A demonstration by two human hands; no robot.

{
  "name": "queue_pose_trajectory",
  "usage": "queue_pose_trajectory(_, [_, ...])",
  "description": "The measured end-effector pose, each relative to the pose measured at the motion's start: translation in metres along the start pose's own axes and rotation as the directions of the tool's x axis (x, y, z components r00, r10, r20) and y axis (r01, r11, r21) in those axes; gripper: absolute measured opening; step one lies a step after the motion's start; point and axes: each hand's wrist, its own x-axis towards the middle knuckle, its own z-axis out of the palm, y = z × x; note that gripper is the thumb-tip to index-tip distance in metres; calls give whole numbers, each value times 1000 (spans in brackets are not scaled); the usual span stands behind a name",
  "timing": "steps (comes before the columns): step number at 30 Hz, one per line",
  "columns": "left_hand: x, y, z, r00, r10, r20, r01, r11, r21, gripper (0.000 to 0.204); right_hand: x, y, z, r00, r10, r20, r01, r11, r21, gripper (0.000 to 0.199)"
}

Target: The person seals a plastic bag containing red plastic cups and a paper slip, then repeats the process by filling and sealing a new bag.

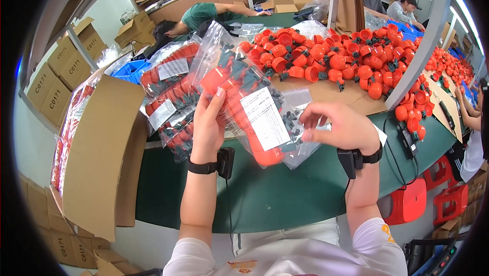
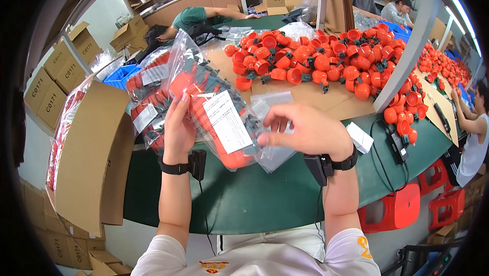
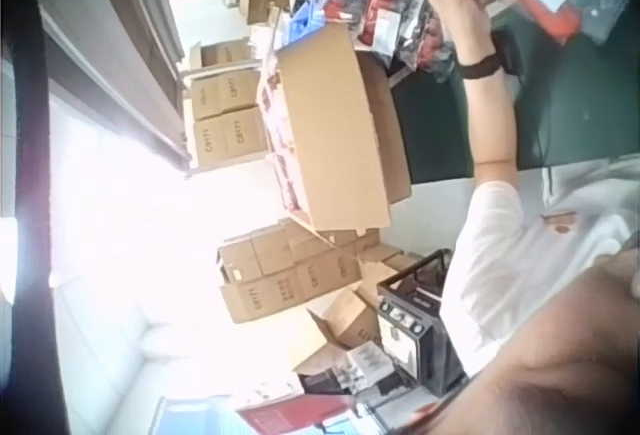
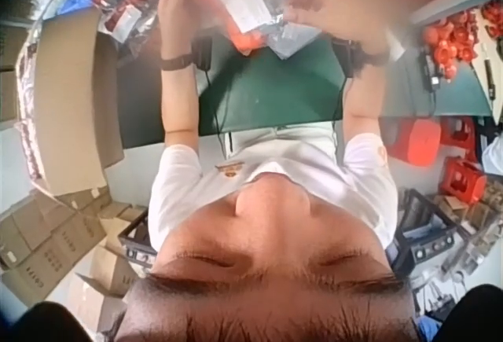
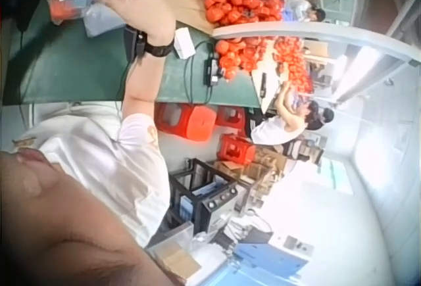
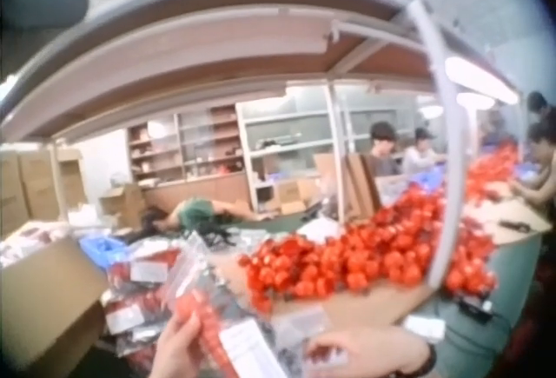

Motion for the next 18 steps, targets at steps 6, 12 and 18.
queue_pose_trajectory(6, [4, -2, -8, 997, 76, -10, -76, 997, -28, 35, 3, -11, 4, 997, -7, 75, 16, 992, -122, 42])
queue_pose_trajectory(12, [3, 3, -10, 996, 80, 41, -78, 996, -39, 34, 2, -10, 4, 999, -39, 16, 40, 996, -77, 31])
queue_pose_trajectory(18, [0, 5, -5, 994, 99, 40, -99, 995, -7, 34, 2, -10, 2, 999, -45, -6, 44, 995, -91, 25])
